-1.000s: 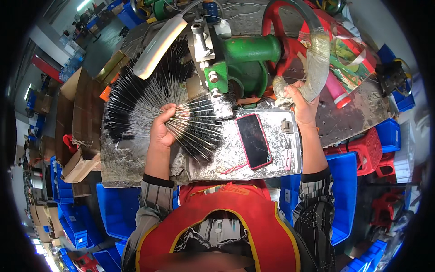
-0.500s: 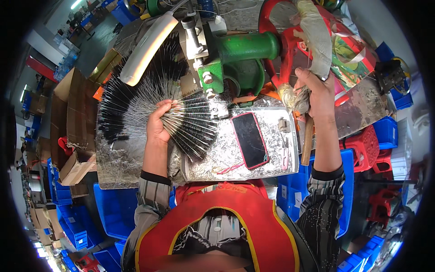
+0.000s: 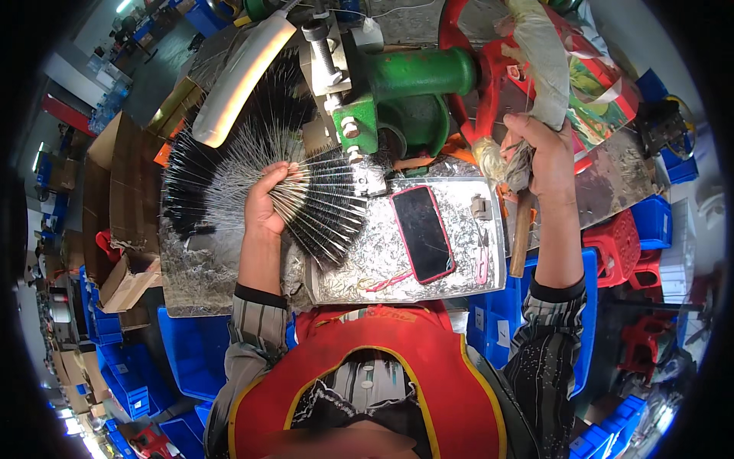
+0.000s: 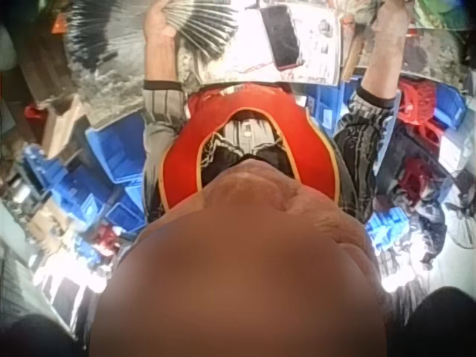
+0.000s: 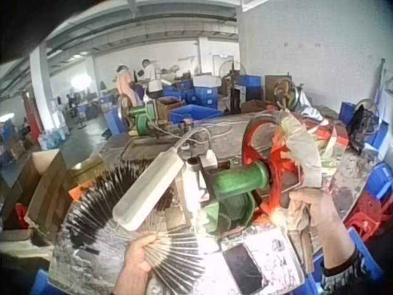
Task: Manually assemble and secure bristles into brush heads using an industrial machine.
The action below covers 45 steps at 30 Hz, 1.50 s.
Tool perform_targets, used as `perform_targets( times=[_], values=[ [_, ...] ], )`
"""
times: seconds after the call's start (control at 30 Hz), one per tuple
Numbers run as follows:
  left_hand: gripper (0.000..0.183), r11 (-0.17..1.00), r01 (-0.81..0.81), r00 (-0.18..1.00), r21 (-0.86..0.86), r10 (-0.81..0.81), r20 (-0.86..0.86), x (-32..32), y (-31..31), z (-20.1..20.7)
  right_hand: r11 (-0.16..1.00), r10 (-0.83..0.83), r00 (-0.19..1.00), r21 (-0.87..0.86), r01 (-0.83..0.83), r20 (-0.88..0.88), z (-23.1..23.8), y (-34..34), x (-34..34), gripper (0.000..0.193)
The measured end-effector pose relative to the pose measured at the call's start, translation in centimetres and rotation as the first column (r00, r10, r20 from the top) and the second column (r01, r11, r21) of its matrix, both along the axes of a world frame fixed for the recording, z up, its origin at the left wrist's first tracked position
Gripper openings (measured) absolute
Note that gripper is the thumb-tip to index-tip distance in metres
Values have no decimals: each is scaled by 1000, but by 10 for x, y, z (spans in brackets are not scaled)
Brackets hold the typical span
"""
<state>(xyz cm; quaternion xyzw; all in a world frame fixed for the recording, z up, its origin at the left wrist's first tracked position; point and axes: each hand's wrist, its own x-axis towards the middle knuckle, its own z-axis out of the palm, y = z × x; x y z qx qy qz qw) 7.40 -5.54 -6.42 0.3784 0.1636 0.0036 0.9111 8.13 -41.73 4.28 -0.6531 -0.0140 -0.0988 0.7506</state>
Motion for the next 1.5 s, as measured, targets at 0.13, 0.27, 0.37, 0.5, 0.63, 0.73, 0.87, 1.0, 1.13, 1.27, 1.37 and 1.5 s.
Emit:
perform_targets(
  times=[0.13, 0.27, 0.37, 0.5, 0.63, 0.73, 0.87, 1.0, 1.13, 1.27, 1.37, 1.5],
  values=[
    [14, 999, 10, 1000, -34, -9, 12, 0, -1, 2, 986, -164, 978, 10, 164, 130, -20, 11, -4, 10],
    [14, 1000, 16, 1000, -1, -16, 9, 4, -2, 2, 999, -34, 946, -24, 44, 322, -72, 8, 3, 8],
    [15, 1000, 19, 1000, -12, -19, 5, 5, -3, 3, 999, -15, 967, -36, 25, 254, -63, 5, 6, 7],
    [17, 997, -67, 997, -35, 69, 40, -2, -5, -3, 997, 1, 991, 73, -12, 136, -37, 0, 0, 7],
    [17, 989, -118, 992, -92, 121, 23, -2, -5, -9, 994, -94, 995, 53, 95, -23, -20, 4, -2, 8],
    [17, 988, -136, 990, -73, 137, 19, 0, -8, -8, 993, -105, 994, 60, 105, 4, -27, 2, -2, 9],
    [15, 985, -163, 987, -59, 163, 4, 2, -9, -5, 995, -104, 993, 15, 104, 53, -29, 4, -3, 10],
    [15, 983, -176, 984, -47, 176, -7, 2, -10, -5, 998, -55, 998, -23, 54, -38, -14, -9, 3, 10],
    [16, 978, -204, 979, -47, 203, -12, 0, -10, -5, 1000, -4, 999, 3, 4, -43, -4, 1, 2, 10],
    [18, 983, -175, 984, -46, 176, 15, 5, -12, -6, 990, -132, 966, -26, 141, 221, -59, 6, 1, 11],
    [19, 986, -167, 986, -25, 167, 26, 2, -12, -5, 998, -39, 957, -38, 52, 286, -72, 6, 4, 10],
    [20, 990, -137, 988, -19, 138, 75, 2, -13, 0, 998, -15, 993, 65, 7, 115, -42, -1, 0, 8]
  ],
)
